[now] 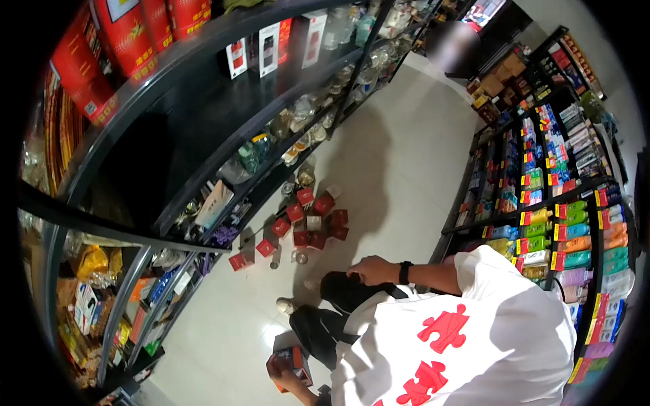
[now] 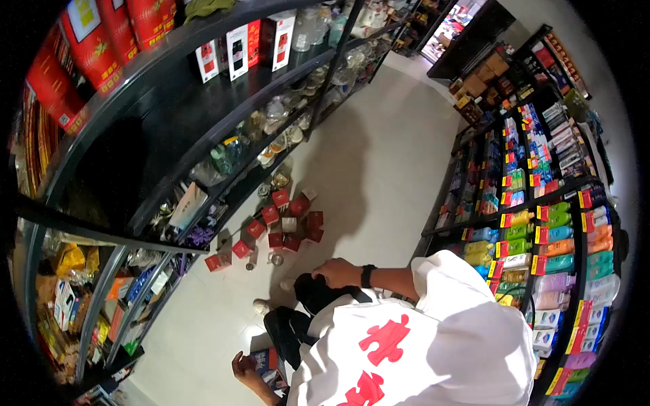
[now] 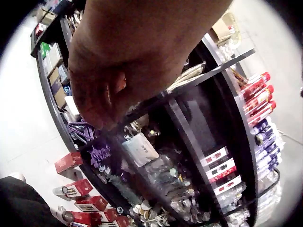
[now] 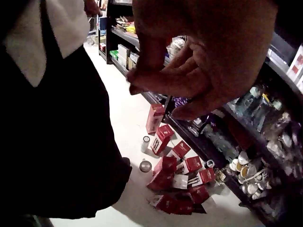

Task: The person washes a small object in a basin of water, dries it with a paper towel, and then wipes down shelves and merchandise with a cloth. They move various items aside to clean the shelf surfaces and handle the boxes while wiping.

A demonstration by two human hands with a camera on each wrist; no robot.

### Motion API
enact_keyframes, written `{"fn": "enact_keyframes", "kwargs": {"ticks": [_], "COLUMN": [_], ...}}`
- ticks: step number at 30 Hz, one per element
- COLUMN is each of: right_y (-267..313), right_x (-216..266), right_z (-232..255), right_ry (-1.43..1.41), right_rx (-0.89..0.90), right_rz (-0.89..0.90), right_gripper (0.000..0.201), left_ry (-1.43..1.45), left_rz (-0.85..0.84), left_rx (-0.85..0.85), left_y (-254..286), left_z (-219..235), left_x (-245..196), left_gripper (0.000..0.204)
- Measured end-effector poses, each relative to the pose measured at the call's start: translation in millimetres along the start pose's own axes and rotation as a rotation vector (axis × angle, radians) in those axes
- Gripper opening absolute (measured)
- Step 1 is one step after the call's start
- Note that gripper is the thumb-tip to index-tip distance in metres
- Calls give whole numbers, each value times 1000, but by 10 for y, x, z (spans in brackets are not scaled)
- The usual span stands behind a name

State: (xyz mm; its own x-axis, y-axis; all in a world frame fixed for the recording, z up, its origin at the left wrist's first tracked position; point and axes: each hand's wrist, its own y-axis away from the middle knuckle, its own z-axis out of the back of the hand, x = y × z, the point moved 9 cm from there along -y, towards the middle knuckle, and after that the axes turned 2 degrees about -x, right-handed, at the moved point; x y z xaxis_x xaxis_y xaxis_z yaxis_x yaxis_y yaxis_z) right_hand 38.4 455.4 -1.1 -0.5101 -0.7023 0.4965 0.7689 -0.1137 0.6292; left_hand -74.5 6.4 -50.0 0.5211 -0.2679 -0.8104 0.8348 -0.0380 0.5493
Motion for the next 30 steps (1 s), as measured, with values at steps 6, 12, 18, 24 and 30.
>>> {"fn": "enact_keyframes", "kwargs": {"ticks": [6,12,18,24,30], "right_y": [-233,-494,-446,-742,-898], "right_x": [100,673,1385,2442,3697], "right_z": [62,-48,-287,-762,-1606], "right_ry": [-62,-15,209,221,19], "right_rx": [-86,30,168,145,382], "right_rz": [139,406,429,541,528], "right_gripper": [49,58,37,21,15], "left_ry": [66,153,121,714,956], "left_rz": [-39,-90,122,172,169], "left_rx": [-271,-492,-617,-615,-647], "left_y": [593,1042,1816,1849,1731], "left_z": [117,500,1045,1502,2168], "left_x": [-133,5,223,647,858], "left_gripper": [17,21,18,18,20]}}
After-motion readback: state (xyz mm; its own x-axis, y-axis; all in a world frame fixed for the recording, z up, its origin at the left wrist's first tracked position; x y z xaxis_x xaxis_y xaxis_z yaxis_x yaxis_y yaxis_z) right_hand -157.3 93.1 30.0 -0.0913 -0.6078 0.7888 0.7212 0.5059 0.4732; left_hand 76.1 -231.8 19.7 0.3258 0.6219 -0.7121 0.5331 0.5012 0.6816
